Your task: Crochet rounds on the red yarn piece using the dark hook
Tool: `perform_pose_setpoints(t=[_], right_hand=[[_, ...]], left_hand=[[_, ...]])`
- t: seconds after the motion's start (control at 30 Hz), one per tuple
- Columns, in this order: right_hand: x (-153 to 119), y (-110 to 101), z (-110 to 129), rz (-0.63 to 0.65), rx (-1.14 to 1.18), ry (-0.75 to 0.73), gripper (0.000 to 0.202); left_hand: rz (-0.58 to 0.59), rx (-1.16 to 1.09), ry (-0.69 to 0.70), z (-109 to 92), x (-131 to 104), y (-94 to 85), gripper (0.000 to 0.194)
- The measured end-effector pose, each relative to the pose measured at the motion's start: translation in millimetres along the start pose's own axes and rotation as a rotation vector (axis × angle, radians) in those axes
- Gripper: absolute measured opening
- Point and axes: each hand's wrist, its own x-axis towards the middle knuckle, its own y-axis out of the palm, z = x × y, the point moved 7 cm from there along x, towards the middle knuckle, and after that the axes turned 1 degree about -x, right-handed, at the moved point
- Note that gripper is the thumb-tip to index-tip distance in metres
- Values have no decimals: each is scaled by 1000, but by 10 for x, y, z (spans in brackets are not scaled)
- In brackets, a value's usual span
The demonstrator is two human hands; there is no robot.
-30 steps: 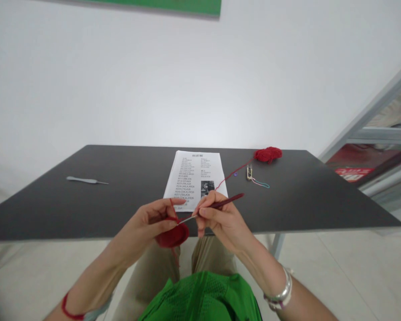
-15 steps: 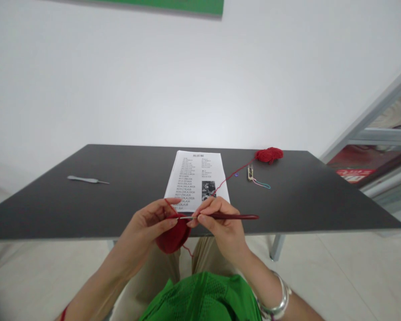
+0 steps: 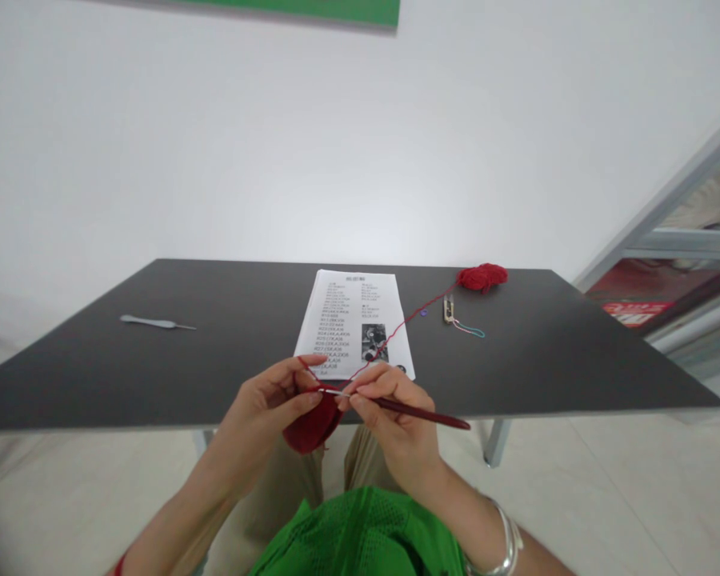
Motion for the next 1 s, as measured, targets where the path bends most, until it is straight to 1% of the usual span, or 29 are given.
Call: perform_pose_setpoints(t=[0.07, 0.23, 0.3, 0.37, 0.43, 0.5, 0.63, 0.73, 0.87, 0.93, 1.0], right_hand=[[-4, 11, 37, 13, -90, -41, 19], [-33, 133, 262, 50, -459, -233, 20], [-54, 186, 328, 58, -566, -270, 19], [-75, 220, 354, 65, -634, -276, 19], [-99, 216, 349, 52, -643, -272, 19], [-115, 177, 306, 21, -581, -248, 20], [-121, 65, 158, -58, -401, -153, 20], [-132, 37, 110, -82, -345, -131, 20], [-163, 66, 131, -58, -397, -158, 23], [-173, 79, 139, -44, -439, -171, 23], [-167, 75, 118, -31, -447, -147, 21]], left_hand=[[-11, 13, 2, 0, 0, 2, 34], [-57, 93, 50, 9, 12, -15, 31], [-78, 146, 88, 16, 9, -32, 30], [-101, 205, 127, 18, -5, -51, 30], [-113, 247, 151, 16, -24, -59, 29], [-110, 256, 159, 10, -38, -54, 28], [-96, 181, 134, 13, -32, -39, 28], [-91, 142, 119, 29, -19, -35, 29], [-98, 191, 145, 34, -27, -38, 29], [-108, 256, 172, 19, -37, -41, 29], [-125, 339, 207, -9, -46, -47, 30]])
